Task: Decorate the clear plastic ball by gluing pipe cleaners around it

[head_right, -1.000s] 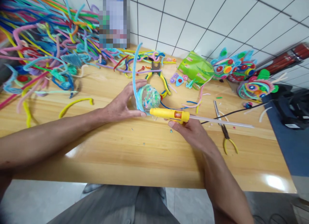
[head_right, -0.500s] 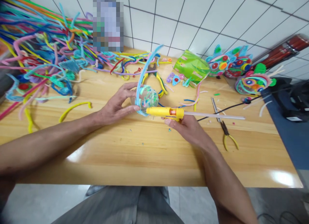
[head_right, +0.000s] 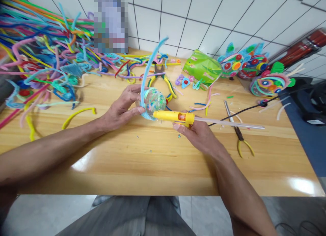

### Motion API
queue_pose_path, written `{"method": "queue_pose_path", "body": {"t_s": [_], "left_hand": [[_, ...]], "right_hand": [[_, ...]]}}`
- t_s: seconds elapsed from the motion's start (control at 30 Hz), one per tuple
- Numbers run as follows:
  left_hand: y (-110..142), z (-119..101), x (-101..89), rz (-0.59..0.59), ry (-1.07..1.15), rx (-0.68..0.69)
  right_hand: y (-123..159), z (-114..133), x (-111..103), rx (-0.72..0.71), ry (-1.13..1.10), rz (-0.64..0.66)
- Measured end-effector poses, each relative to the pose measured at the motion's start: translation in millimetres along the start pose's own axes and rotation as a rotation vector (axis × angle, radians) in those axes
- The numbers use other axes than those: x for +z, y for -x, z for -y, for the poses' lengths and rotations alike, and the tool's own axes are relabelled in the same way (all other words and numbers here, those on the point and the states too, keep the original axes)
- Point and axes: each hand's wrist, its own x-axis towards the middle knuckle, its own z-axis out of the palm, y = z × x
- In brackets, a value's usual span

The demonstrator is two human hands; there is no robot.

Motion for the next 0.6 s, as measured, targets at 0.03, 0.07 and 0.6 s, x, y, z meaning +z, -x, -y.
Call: {"method": "queue_pose_path", "body": {"t_s": [0.03,0.07,0.6], "left_hand": [[0.0,-0.5,-0.3,0.006,0.009,-0.006],[0.1,-0.9,-0.5,0.009,0.017,-0.009],[0.2,-4.6,-1.4,0.013,0.014,-0.034]], "right_hand": [[0.2,0.3,0.4,-0.003,0.000,-0.006],[0.3,0.6,0.7,-0.003,0.002,-0.014],[1.6,3.2,4.6,-0.026,0.046,-0.040]]}}
